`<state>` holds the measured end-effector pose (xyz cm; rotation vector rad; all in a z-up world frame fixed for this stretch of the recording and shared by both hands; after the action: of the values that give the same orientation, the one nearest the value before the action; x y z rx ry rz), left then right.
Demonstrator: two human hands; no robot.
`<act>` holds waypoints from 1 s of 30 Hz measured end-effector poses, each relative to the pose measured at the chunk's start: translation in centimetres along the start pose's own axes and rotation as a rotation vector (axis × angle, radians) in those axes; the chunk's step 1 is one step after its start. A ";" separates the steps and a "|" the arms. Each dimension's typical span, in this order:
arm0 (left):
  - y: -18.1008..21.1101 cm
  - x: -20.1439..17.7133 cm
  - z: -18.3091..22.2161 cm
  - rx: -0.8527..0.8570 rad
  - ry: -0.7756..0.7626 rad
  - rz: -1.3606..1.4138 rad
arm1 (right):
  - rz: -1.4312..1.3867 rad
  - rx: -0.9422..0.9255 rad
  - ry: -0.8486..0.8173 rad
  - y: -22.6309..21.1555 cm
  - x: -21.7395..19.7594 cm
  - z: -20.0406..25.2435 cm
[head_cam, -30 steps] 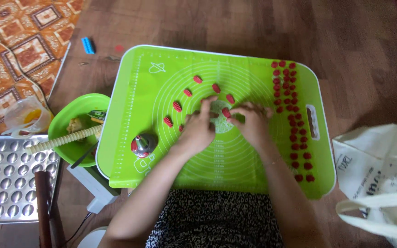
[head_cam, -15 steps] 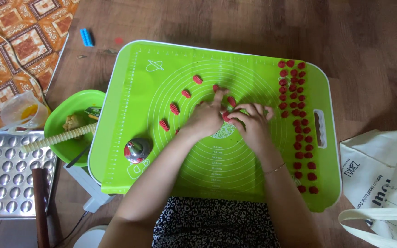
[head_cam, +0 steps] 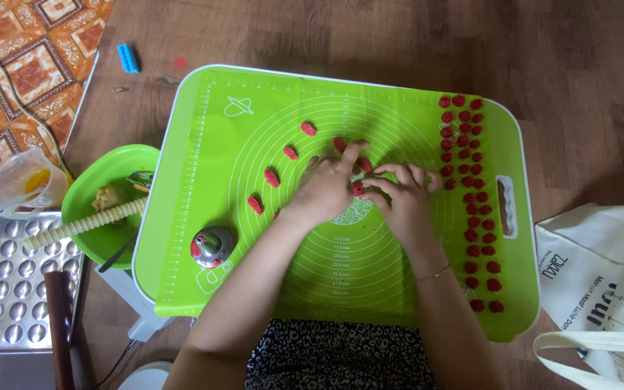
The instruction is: Shaping small pieces of red dough and arranging them on a silicone mat.
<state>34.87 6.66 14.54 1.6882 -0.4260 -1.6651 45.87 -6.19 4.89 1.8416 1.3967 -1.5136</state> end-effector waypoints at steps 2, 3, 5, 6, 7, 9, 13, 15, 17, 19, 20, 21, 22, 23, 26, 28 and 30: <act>-0.3 0.1 0.2 0.013 -0.008 -0.004 | -0.027 -0.001 -0.010 0.0 0.1 -0.1; -0.4 0.1 0.3 0.027 -0.015 -0.010 | -0.054 -0.003 -0.018 0.0 0.2 -0.1; -0.8 0.3 0.1 0.012 -0.023 -0.013 | -0.076 -0.016 -0.005 -0.3 0.0 -0.3; -1.0 0.4 0.0 -0.005 -0.031 -0.016 | -0.099 -0.031 0.007 -0.6 -0.1 -0.4; -1.0 0.4 0.1 -0.005 -0.031 -0.016 | -0.099 -0.031 0.007 -0.3 0.3 -0.3; -1.0 0.5 0.3 -0.010 -0.045 0.002 | -0.013 -0.034 0.046 0.3 0.9 -0.2; -0.1 0.2 1.0 -0.019 -0.076 0.020 | -0.024 -0.055 0.040 0.2 0.7 -0.2; 0.3 -0.2 0.9 0.015 -0.060 0.032 | -0.002 -0.089 0.035 -0.5 0.3 -0.3; 0.2 -0.3 1.0 0.021 -0.069 0.049 | 0.007 -0.062 0.008 -0.4 0.6 -0.3; -0.1 0.0 1.0 0.031 -0.079 0.066 | 0.019 -0.033 -0.016 0.1 1.2 -0.3; -0.2 0.2 0.8 0.037 -0.045 0.097 | 0.000 -0.013 -0.015 0.5 1.4 -0.2; -0.4 0.3 0.7 0.043 -0.011 0.128 | -0.019 0.007 -0.012 1.0 1.7 -0.3; 0.0 -0.4 1.0 0.045 -0.010 0.128 | -0.017 0.007 -0.011 0.9 1.5 -0.3; 0.1 -1.1 1.4 0.006 -0.015 0.090 | -0.013 -0.001 -0.022 0.8 1.4 -0.4; -1.1 -1.0 1.8 -0.030 -0.048 0.031 | -0.046 -0.015 -0.041 0.1 0.7 -0.6; -0.7 -0.8 2.3 -0.003 -0.077 0.016 | -0.064 -0.012 -0.040 -0.2 0.4 -0.4; 0.9 -1.9 2.8 -0.013 -0.109 0.032 | -0.066 0.018 0.001 -0.2 0.4 -0.8</act>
<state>32.19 6.66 16.76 1.5778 -0.4903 -1.7382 46.14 -5.28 4.87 1.8234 1.4628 -1.5622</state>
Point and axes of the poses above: each hand's wrist, its own z-axis away from the middle knuckle, its own x-axis out of the palm, y = z × x, the point moved 5 cm from there along -z, towards the middle knuckle, and after that the axes turned 5 degrees about x, right-handed, at the moved point
